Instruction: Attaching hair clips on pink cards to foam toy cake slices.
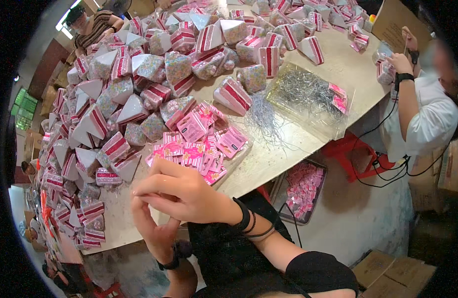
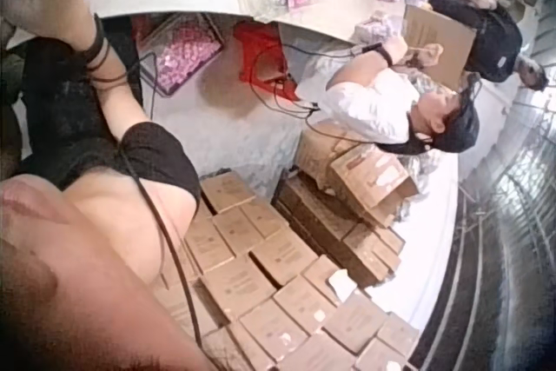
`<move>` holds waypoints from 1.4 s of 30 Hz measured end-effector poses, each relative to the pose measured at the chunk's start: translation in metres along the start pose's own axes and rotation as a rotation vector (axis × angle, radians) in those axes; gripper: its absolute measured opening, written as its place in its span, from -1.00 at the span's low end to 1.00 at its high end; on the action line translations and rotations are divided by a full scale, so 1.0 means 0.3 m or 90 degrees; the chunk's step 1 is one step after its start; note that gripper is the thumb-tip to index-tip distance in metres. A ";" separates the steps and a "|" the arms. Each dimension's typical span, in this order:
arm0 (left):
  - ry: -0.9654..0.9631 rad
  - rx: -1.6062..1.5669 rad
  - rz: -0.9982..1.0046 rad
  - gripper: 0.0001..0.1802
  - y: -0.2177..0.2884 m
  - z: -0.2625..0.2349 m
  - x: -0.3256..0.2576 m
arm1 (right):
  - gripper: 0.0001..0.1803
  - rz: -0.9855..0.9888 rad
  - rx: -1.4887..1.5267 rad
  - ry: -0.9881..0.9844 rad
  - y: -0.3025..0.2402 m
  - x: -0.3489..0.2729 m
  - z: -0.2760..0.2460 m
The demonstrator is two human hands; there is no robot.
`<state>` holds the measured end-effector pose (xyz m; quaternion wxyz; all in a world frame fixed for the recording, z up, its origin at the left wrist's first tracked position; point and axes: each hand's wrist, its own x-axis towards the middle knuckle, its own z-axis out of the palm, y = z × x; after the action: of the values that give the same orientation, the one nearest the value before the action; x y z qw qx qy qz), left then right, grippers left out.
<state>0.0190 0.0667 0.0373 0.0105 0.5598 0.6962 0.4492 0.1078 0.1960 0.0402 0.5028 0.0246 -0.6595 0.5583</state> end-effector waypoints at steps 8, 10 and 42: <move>-0.046 -0.125 0.062 -0.59 0.121 0.040 0.183 | -0.84 0.057 0.057 0.205 -0.057 -0.032 -0.069; -0.010 -0.132 0.024 -0.63 0.114 0.064 0.165 | -0.86 0.138 0.038 0.211 -0.059 -0.037 -0.071; 0.172 -0.111 -0.133 -0.86 -0.016 0.105 0.140 | -0.72 0.431 -0.958 0.206 -0.047 -0.042 -0.847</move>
<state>0.0161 0.1193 0.0359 0.0120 0.4157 0.7042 0.5754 0.2839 0.3776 0.0087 0.2788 -0.5967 -0.7474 0.0870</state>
